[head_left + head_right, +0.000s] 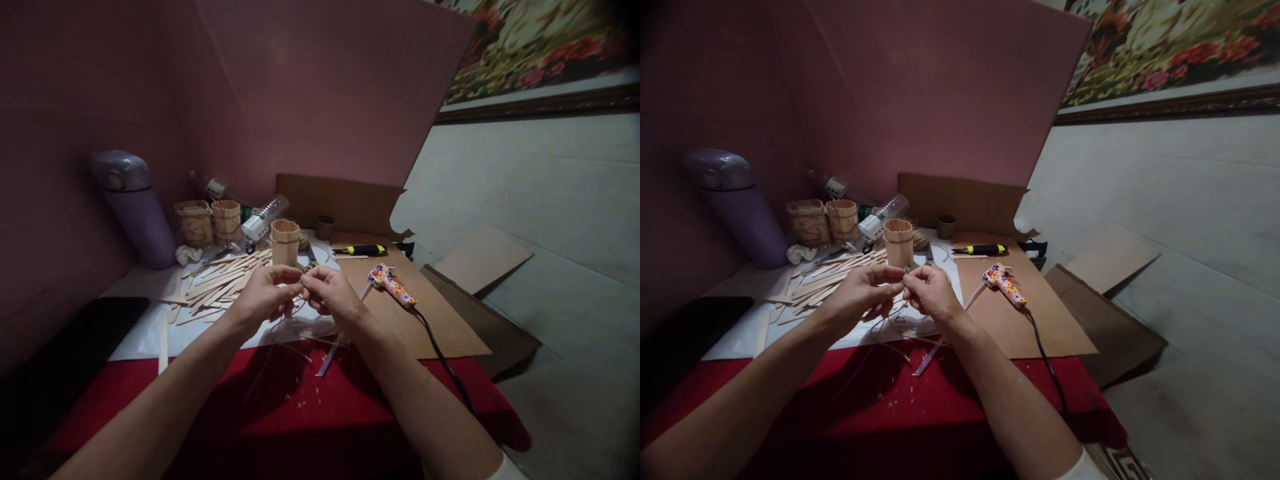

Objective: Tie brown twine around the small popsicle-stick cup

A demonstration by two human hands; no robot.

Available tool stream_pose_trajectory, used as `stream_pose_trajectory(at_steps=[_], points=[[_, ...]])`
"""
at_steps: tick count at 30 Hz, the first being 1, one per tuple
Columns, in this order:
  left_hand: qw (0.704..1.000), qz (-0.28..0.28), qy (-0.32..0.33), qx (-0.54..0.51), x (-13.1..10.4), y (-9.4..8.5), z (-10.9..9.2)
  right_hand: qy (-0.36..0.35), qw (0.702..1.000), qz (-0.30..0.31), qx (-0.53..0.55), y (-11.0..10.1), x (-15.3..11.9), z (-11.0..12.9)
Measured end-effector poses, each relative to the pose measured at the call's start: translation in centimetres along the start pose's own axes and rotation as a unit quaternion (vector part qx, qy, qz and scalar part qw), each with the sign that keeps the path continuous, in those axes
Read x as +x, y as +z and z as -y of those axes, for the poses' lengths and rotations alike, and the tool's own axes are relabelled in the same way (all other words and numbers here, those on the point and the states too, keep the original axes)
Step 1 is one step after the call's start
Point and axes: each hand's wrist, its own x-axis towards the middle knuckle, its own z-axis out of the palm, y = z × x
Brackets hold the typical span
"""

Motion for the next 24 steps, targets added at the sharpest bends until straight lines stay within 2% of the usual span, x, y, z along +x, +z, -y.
stream_pose_trajectory(at_steps=[7,12,17,24], points=[[0.999,-0.031,0.012,-0.004,0.09,-0.05,-0.04,0.016,0.999,0.030,-0.011,-0.20,-0.14,-0.05],[0.997,-0.064,0.025,0.036,0.29,0.10,-0.01,0.015,0.999,0.042,-0.001,-0.34,-0.09,-0.17],[0.995,-0.061,0.037,0.076,0.29,-0.01,0.24,0.022,0.999,0.038,-0.010,-0.33,-0.13,-0.13],[0.995,-0.046,0.033,0.083,0.16,0.07,-0.02,0.029,0.998,0.043,-0.021,-0.46,-0.05,-0.04]])
